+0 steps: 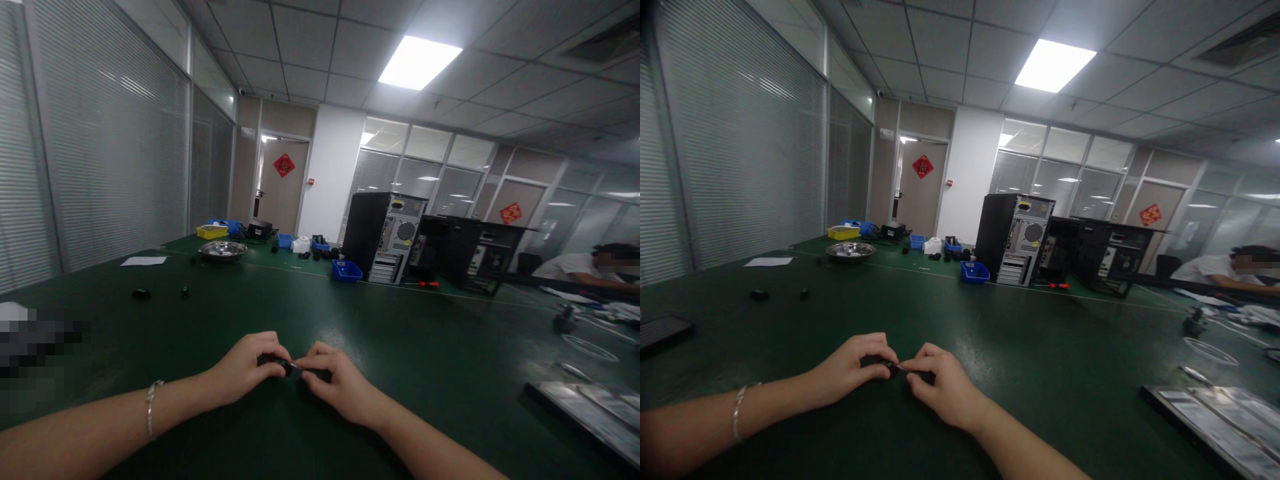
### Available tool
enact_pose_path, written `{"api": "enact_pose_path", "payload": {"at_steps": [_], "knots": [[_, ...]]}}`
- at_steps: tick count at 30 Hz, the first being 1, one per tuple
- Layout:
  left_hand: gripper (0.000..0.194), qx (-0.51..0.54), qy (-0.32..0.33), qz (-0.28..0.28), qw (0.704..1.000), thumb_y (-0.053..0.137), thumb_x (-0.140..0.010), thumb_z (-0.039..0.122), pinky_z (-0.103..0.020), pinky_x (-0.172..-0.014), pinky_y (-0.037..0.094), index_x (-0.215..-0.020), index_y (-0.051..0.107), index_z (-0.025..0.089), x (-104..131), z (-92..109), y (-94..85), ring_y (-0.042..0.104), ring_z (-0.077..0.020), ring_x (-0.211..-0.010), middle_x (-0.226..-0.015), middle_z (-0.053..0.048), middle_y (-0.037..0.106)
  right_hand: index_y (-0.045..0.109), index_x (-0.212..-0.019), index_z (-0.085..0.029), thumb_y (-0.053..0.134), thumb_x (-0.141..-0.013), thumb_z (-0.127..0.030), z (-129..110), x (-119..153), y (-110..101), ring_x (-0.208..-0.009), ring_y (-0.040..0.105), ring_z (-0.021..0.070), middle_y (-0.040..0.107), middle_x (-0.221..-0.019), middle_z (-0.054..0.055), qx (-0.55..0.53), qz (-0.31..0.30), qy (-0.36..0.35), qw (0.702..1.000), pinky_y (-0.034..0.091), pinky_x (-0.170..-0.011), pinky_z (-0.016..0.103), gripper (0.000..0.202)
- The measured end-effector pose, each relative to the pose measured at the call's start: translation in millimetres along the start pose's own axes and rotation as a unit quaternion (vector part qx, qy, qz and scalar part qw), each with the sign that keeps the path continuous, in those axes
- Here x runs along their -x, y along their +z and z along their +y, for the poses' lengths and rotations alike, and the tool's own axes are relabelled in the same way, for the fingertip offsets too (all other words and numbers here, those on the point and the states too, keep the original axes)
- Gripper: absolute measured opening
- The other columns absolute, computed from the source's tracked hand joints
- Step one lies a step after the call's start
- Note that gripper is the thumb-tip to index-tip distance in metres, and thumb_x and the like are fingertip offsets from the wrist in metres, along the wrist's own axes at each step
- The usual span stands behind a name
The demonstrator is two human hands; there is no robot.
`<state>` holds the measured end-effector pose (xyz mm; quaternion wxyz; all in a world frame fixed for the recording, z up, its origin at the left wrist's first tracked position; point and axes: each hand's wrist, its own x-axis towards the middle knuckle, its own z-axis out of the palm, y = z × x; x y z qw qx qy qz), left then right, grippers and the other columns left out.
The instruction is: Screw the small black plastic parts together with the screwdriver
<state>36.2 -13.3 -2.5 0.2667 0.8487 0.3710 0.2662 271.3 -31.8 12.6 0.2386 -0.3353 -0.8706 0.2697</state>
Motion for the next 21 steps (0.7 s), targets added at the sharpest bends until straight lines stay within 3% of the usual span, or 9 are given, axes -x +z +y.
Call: {"api": "enact_pose_path", "payload": {"at_steps": [14, 21], "knots": [[0.019, -0.051, 0.033, 0.042, 0.997, 0.056, -0.090, 0.033, -0.024, -0.072, 0.038, -0.098, 0.069, 0.022, 0.9, 1.3, 4.0, 0.054, -0.0161, -0.084, -0.090, -0.002, 0.058, 0.067, -0.117, -0.025, 0.052, -0.092, -0.026, 6.8, -4.7, 0.7, -0.090, 0.056, 0.0157, 0.060, -0.092, 0.004, -0.022, -0.002, -0.002, 1.000, 0.043, -0.080, 0.026, 0.029], [0.018, 0.005, 0.012, 0.032, 0.999, 0.059, -0.088, 0.032, -0.024, -0.074, 0.039, -0.097, 0.070, 0.022, -0.7, 0.2, 0.9, 0.054, -0.0161, -0.085, -0.091, -0.002, 0.059, 0.067, -0.116, -0.024, 0.052, -0.092, -0.024, 5.2, -4.4, 4.8, -0.087, 0.056, 0.0150, 0.058, -0.092, 0.004, -0.008, 0.021, -0.008, 1.000, 0.043, -0.077, 0.026, 0.028]]}}
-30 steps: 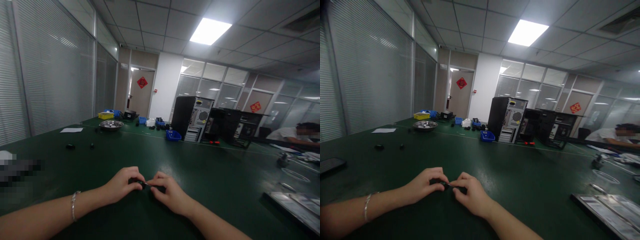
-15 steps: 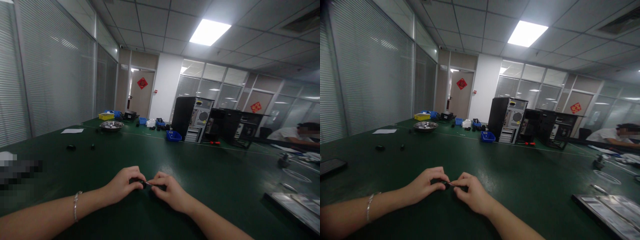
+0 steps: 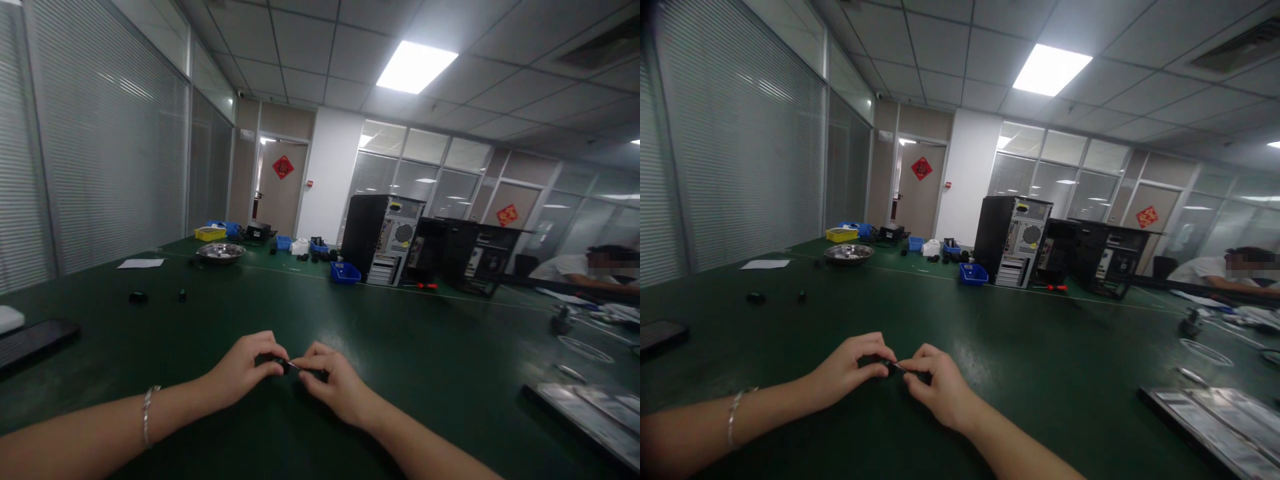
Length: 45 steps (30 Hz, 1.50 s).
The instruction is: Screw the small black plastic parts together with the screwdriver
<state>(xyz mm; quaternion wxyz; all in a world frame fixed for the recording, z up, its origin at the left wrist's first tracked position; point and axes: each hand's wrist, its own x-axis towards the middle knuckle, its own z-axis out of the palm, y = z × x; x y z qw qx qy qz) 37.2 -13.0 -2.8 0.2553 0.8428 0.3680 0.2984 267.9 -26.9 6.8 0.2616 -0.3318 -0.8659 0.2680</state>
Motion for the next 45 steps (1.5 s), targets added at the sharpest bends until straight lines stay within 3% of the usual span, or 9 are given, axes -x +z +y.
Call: {"api": "enact_pose_path", "payload": {"at_steps": [14, 25, 31, 41, 45], "knots": [[0.020, 0.060, -0.050, -0.006, 0.997, 0.062, -0.084, 0.032, -0.024, -0.075, 0.041, -0.098, 0.070, 0.020, -2.8, -7.4, 0.8, 0.054, -0.0158, -0.085, -0.092, -0.002, 0.059, 0.067, -0.115, -0.025, 0.051, -0.092, -0.025, -4.8, -1.2, -1.6, -0.087, 0.055, 0.0157, 0.058, -0.092, 0.004, -0.012, 0.005, 0.019, 1.000, 0.044, -0.077, 0.027, 0.028], [0.019, 0.008, -0.004, 0.012, 1.000, 0.061, -0.085, 0.033, -0.025, -0.077, 0.041, -0.098, 0.070, 0.022, -2.8, -3.0, 1.7, 0.054, -0.0166, -0.088, -0.093, -0.003, 0.061, 0.063, -0.121, -0.029, 0.053, -0.090, -0.023, -2.8, -0.1, -2.7, -0.085, 0.055, 0.0151, 0.056, -0.095, 0.003, 0.086, 0.007, 0.004, 0.996, 0.044, -0.076, 0.026, 0.033], [0.020, 0.010, 0.002, 0.012, 1.000, 0.060, -0.086, 0.034, -0.026, -0.077, 0.040, -0.098, 0.070, 0.022, -1.6, -2.1, 0.9, 0.055, -0.0170, -0.088, -0.093, -0.003, 0.061, 0.063, -0.120, -0.029, 0.053, -0.090, -0.023, -2.0, 0.8, -0.3, -0.087, 0.056, 0.0155, 0.057, -0.096, 0.003, 0.073, 0.021, -0.006, 0.997, 0.044, -0.078, 0.026, 0.032], [0.020, 0.059, -0.030, 0.017, 0.998, 0.063, -0.084, 0.033, -0.026, -0.076, 0.042, -0.098, 0.070, 0.021, -3.0, -3.7, -0.8, 0.056, -0.0165, -0.087, -0.092, -0.001, 0.060, 0.064, -0.119, -0.027, 0.054, -0.091, -0.022, 2.3, -1.8, -0.1, -0.088, 0.056, 0.0157, 0.057, -0.095, 0.003, 0.048, 0.030, -0.005, 0.998, 0.044, -0.080, 0.028, 0.031], [0.033, 0.057, -0.073, 0.011, 0.996, 0.065, -0.081, 0.034, -0.026, -0.073, 0.044, -0.110, 0.062, 0.020, -1.6, -6.9, 2.4, 0.057, -0.0159, -0.083, -0.092, -0.001, 0.060, 0.065, -0.118, -0.025, 0.053, -0.091, -0.022, 2.8, 1.6, -6.3, -0.087, 0.056, 0.0162, 0.057, -0.095, 0.004, 0.075, 0.033, 0.005, 0.997, 0.044, -0.080, 0.028, 0.030]]}}
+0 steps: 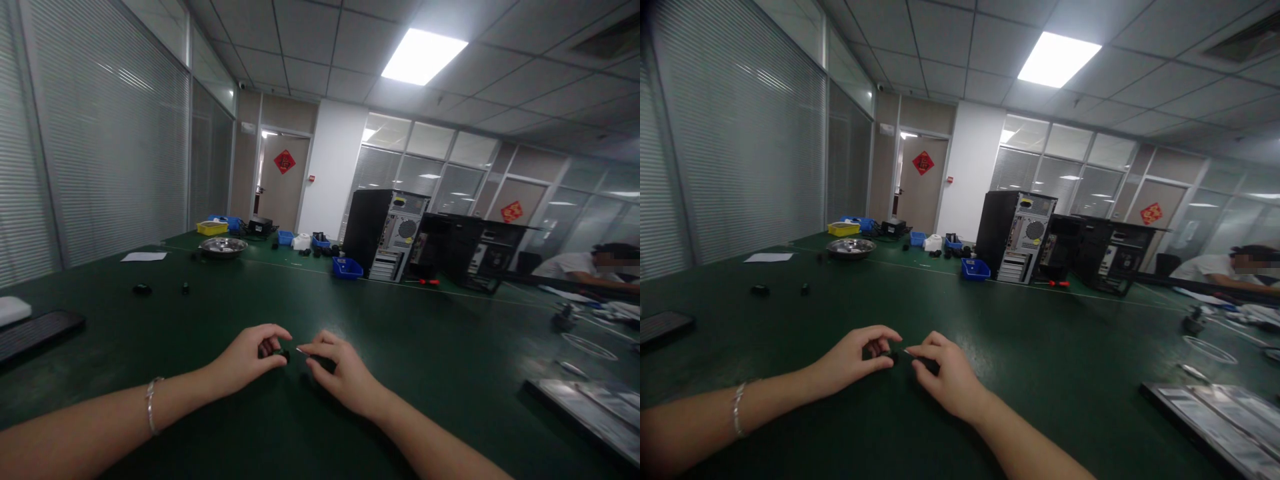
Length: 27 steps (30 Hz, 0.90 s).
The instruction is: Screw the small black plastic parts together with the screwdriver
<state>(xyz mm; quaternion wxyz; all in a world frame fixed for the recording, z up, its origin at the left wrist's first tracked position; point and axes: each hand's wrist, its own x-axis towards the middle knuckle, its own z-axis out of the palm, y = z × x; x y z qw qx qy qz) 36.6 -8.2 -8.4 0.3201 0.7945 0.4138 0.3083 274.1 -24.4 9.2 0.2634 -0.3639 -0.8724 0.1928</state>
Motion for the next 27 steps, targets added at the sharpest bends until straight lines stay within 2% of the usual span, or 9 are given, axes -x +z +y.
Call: {"api": "enact_pose_path", "payload": {"at_steps": [4, 7, 10, 12, 14, 18, 22, 27], "knots": [[0.049, -0.051, -0.013, -0.019, 0.998, 0.070, -0.076, 0.042, -0.025, -0.066, 0.042, -0.116, 0.053, 0.020, 2.0, 1.1, 2.0, 0.054, -0.0153, -0.075, -0.085, 0.001, 0.058, 0.065, -0.118, -0.023, 0.051, -0.092, -0.025, 3.0, 3.7, -6.6, -0.087, 0.057, 0.0166, 0.058, -0.096, 0.005, 0.020, 0.009, 0.019, 1.000, 0.045, -0.078, 0.028, 0.029], [0.039, -0.053, -0.006, -0.032, 0.998, 0.053, -0.089, 0.047, -0.026, -0.066, 0.041, -0.117, 0.051, 0.020, 2.3, 5.3, -2.0, 0.054, -0.0155, -0.074, -0.083, 0.000, 0.058, 0.065, -0.117, -0.023, 0.052, -0.091, -0.025, 4.0, 5.2, -8.7, -0.086, 0.058, 0.0166, 0.058, -0.096, 0.005, 0.036, 0.008, 0.023, 0.999, 0.045, -0.078, 0.028, 0.029], [0.027, -0.039, 0.030, -0.041, 0.998, 0.036, -0.098, 0.036, -0.027, -0.073, 0.043, -0.113, 0.052, 0.020, 2.1, 8.1, -11.0, 0.057, -0.0163, -0.082, -0.090, -0.002, 0.060, 0.065, -0.117, -0.025, 0.052, -0.091, -0.024, 3.7, 5.4, -8.5, -0.085, 0.058, 0.0162, 0.058, -0.096, 0.005, 0.041, 0.005, 0.018, 0.999, 0.046, -0.078, 0.028, 0.029], [0.021, -0.049, 0.071, -0.063, 0.994, 0.040, -0.096, 0.025, -0.029, -0.082, 0.044, -0.109, 0.056, 0.020, 2.8, 9.4, -17.4, 0.057, -0.0174, -0.092, -0.100, -0.003, 0.061, 0.065, -0.117, -0.025, 0.052, -0.091, -0.024, 3.2, 5.4, -8.0, -0.086, 0.058, 0.0162, 0.058, -0.097, 0.004, 0.037, 0.004, 0.016, 0.999, 0.046, -0.078, 0.027, 0.029], [0.023, -0.058, 0.099, -0.103, 0.988, 0.045, -0.092, 0.017, -0.030, -0.091, 0.042, -0.111, 0.057, 0.022, 4.3, 11.4, -22.2, 0.056, -0.0181, -0.102, -0.110, -0.003, 0.060, 0.064, -0.117, -0.025, 0.052, -0.091, -0.024, 2.7, 5.4, -7.5, -0.086, 0.058, 0.0162, 0.058, -0.097, 0.005, 0.031, 0.003, 0.015, 0.999, 0.046, -0.078, 0.027, 0.029], [0.036, -0.070, 0.100, -0.169, 0.978, 0.053, -0.086, 0.010, -0.031, -0.096, 0.040, -0.119, 0.054, 0.026, 7.2, 16.9, -24.3, 0.055, -0.0185, -0.108, -0.116, -0.001, 0.059, 0.064, -0.118, -0.024, 0.053, -0.091, -0.024, 2.4, 6.0, -6.5, -0.087, 0.057, 0.0164, 0.058, -0.098, 0.005, 0.022, 0.000, 0.007, 1.000, 0.046, -0.078, 0.027, 0.029], [0.033, -0.070, 0.096, -0.157, 0.980, 0.062, -0.084, 0.016, -0.031, -0.092, 0.043, -0.115, 0.056, 0.024, 7.5, 17.9, -20.3, 0.057, -0.0189, -0.103, -0.110, -0.002, 0.060, 0.064, -0.117, -0.024, 0.053, -0.091, -0.024, 2.4, 6.5, -6.5, -0.086, 0.057, 0.0161, 0.058, -0.097, 0.004, 0.019, -0.005, 0.004, 1.000, 0.046, -0.078, 0.027, 0.029], [0.056, -0.039, 0.091, -0.143, 0.985, 0.073, -0.076, 0.024, -0.036, -0.095, 0.042, -0.126, 0.047, 0.024, 8.3, 15.0, -19.8, 0.055, -0.0212, -0.108, -0.115, -0.004, 0.059, 0.064, -0.117, -0.025, 0.052, -0.092, -0.025, 0.8, 6.4, -8.9, -0.086, 0.057, 0.0159, 0.058, -0.097, 0.004, 0.015, -0.009, 0.007, 1.000, 0.046, -0.077, 0.027, 0.028]]}}
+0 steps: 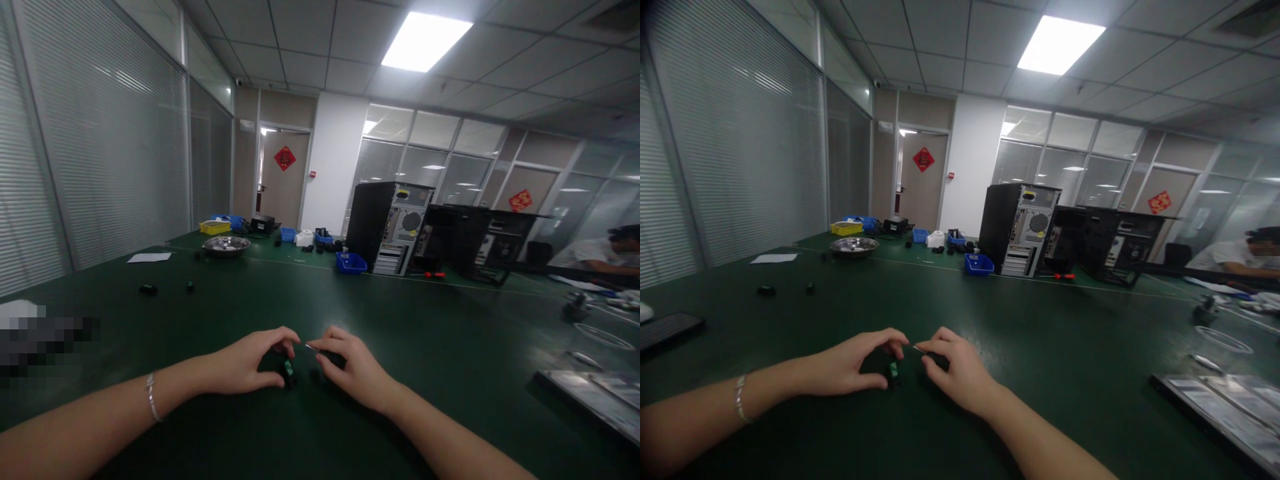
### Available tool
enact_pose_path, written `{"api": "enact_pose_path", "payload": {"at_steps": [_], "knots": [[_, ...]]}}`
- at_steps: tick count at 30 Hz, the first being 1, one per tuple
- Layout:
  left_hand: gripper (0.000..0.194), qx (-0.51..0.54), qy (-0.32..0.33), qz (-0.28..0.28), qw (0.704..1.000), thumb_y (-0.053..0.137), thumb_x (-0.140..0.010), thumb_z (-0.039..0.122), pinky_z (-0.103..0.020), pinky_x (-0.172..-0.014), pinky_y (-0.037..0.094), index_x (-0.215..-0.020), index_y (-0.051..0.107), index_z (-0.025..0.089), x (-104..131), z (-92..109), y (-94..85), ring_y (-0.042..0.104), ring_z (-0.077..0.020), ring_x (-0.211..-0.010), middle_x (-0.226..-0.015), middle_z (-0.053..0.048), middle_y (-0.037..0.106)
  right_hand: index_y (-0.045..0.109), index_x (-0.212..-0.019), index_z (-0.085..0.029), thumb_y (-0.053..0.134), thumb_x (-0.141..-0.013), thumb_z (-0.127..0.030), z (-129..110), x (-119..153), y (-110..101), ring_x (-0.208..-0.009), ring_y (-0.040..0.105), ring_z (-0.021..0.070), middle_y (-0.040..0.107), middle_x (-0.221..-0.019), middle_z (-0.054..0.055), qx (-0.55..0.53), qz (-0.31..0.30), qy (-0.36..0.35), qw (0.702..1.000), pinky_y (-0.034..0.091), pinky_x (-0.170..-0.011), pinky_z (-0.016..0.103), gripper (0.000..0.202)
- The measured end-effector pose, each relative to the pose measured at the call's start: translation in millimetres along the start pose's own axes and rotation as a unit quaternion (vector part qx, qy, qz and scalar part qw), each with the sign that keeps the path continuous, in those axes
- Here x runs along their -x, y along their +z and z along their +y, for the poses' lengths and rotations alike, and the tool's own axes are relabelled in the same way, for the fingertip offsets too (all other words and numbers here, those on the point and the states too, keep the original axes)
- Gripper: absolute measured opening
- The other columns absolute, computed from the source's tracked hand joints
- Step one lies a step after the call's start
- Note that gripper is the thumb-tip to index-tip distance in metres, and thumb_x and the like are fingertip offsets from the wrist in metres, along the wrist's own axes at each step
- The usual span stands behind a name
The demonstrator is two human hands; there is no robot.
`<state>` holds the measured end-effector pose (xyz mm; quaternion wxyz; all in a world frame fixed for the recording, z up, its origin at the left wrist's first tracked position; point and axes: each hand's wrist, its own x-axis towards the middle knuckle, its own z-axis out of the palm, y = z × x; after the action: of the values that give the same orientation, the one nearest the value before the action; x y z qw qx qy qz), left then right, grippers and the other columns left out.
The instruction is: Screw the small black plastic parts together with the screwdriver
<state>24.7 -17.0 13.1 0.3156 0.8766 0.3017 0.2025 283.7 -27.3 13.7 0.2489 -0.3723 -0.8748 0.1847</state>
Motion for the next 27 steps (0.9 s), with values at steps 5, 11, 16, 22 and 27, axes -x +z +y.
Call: {"api": "enact_pose_path", "payload": {"at_steps": [5, 11, 16, 22, 27], "knots": [[0.033, 0.013, 0.010, -0.004, 1.000, 0.071, -0.080, 0.026, -0.033, -0.091, 0.045, -0.110, 0.058, 0.020, -0.8, -2.8, 0.5, 0.058, -0.0192, -0.103, -0.110, -0.003, 0.062, 0.063, -0.119, -0.024, 0.052, -0.092, -0.025, -0.2, 0.9, -2.6, -0.087, 0.057, 0.0163, 0.058, -0.098, 0.005, -0.008, 0.003, -0.001, 1.000, 0.045, -0.077, 0.028, 0.029], [0.013, -0.023, 0.065, 0.042, 0.997, 0.067, -0.083, 0.025, -0.027, -0.082, 0.048, -0.094, 0.067, 0.017, -6.3, -19.3, 9.9, 0.063, -0.0162, -0.090, -0.095, -0.003, 0.068, 0.061, -0.123, -0.025, 0.053, -0.092, -0.024, 2.3, 1.2, -2.1, -0.087, 0.057, 0.0164, 0.059, -0.098, 0.005, -0.040, -0.007, -0.017, 0.999, 0.046, -0.079, 0.030, 0.032], [0.008, -0.016, 0.096, 0.060, 0.993, 0.067, -0.084, 0.023, -0.024, -0.080, 0.050, -0.083, 0.067, 0.015, -7.6, -28.3, 14.6, 0.065, -0.0144, -0.088, -0.093, -0.004, 0.069, 0.062, -0.122, -0.024, 0.053, -0.092, -0.024, -0.4, 0.4, -3.2, -0.088, 0.057, 0.0166, 0.059, -0.098, 0.005, -0.062, -0.014, -0.016, 0.998, 0.046, -0.079, 0.030, 0.031], [0.009, -0.071, 0.127, 0.044, 0.988, 0.061, -0.088, 0.024, -0.025, -0.080, 0.048, -0.088, 0.066, 0.016, -6.6, -28.9, 12.7, 0.062, -0.0149, -0.090, -0.096, -0.005, 0.067, 0.062, -0.122, -0.024, 0.052, -0.092, -0.023, -4.1, 1.0, -5.7, -0.089, 0.058, 0.0164, 0.060, -0.098, 0.006, -0.063, -0.024, -0.022, 0.997, 0.045, -0.077, 0.028, 0.031], [0.012, -0.104, 0.136, 0.027, 0.985, 0.056, -0.091, 0.025, -0.027, -0.082, 0.047, -0.093, 0.064, 0.016, -5.0, -24.6, 12.1, 0.060, -0.0170, -0.092, -0.098, -0.007, 0.065, 0.063, -0.121, -0.023, 0.052, -0.093, -0.025, -3.1, 1.5, -5.3, -0.087, 0.058, 0.0166, 0.060, -0.097, 0.006, -0.057, -0.028, -0.022, 0.998, 0.046, -0.075, 0.028, 0.031]]}}
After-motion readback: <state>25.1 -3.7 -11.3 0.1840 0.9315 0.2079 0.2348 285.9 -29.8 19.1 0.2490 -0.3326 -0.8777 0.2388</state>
